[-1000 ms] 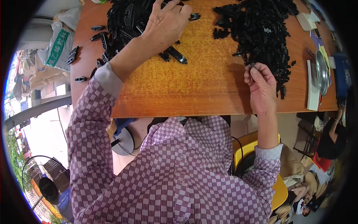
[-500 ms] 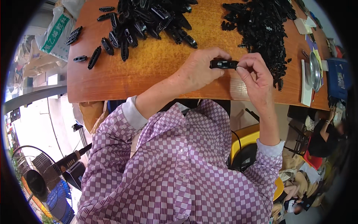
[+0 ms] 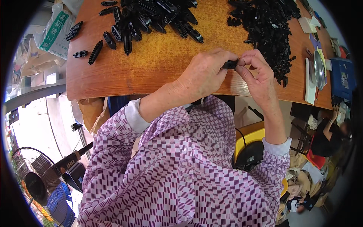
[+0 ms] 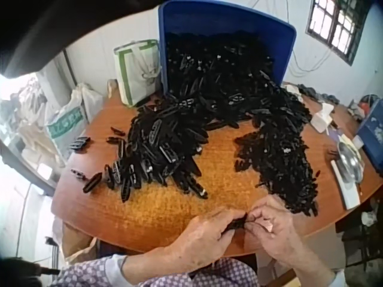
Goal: Assembling small black plastic components at a manufacturing workstation.
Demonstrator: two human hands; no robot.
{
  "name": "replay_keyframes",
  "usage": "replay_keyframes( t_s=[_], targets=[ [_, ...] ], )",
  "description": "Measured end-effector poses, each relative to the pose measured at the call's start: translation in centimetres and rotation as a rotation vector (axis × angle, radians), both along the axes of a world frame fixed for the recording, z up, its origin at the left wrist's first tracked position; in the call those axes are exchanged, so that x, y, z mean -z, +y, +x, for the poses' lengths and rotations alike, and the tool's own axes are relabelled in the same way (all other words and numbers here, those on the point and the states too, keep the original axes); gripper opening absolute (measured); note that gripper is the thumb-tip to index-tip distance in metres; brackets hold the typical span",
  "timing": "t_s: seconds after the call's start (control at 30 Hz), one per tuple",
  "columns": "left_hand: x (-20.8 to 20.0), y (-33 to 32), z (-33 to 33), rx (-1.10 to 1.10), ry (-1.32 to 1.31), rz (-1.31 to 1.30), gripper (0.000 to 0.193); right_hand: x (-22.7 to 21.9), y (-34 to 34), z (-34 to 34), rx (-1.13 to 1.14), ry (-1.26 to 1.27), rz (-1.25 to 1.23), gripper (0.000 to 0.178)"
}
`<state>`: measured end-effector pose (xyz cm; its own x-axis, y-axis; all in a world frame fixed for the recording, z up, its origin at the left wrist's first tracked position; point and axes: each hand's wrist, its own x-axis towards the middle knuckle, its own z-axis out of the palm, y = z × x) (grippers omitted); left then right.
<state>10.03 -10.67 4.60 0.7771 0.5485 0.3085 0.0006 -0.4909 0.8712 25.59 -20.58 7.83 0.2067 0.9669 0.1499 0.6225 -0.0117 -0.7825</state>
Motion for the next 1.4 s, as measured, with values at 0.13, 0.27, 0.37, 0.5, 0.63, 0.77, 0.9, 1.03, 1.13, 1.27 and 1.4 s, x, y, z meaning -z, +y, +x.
replay_keyframes(
  t_s=[0.13,0.27,0.37,0.5,0.63,0.77,0.9,1.03,1.13,1.27,1.4],
  targets=[
    [-0.3,-0.1,0.2,0.042,0.082,-0.003,0.031,0.2,-0.1,0.0,-0.007,-0.014,-0.032,0.011],
    [-0.2,0.0,0.5,0.071,0.128,-0.130,0.031,0.8,-0.4,0.5,-0.021,0.023,-0.095,0.009],
    [0.7,0.1,0.6,0.127,0.162,-0.225,0.035,1.4,-0.9,1.9,-0.043,0.456,-0.163,0.006],
    [0.8,-0.1,1.1,0.135,0.235,-0.251,0.034,1.3,-1.0,2.4,-0.038,0.519,-0.255,0.005],
    [0.7,0.0,1.3,0.125,0.236,-0.249,0.034,1.7,-0.8,2.6,-0.045,0.405,-0.240,0.005],
    [0.5,0.0,1.5,0.110,0.250,-0.230,0.036,1.5,-0.4,2.7,-0.029,0.354,-0.204,0.005],
    [0.3,0.1,2.3,0.092,0.232,-0.229,0.038,1.3,0.0,3.3,-0.011,0.503,-0.223,0.004],
    [-0.2,0.0,1.3,0.068,0.243,-0.273,0.037,1.1,0.8,2.4,-0.059,0.300,-0.213,0.006],
    [0.0,-0.1,1.4,0.043,0.154,-0.429,0.033,1.1,1.0,2.0,-0.085,0.183,-0.113,0.009],
    [0.3,-0.6,0.4,-0.038,0.060,-0.627,0.032,0.7,2.0,-0.2,0.047,-0.098,0.184,0.014],
    [-0.6,-1.4,-1.3,-0.265,-0.280,-0.626,0.034,2.1,2.7,-3.5,0.245,0.224,0.204,0.013]
  ],
)
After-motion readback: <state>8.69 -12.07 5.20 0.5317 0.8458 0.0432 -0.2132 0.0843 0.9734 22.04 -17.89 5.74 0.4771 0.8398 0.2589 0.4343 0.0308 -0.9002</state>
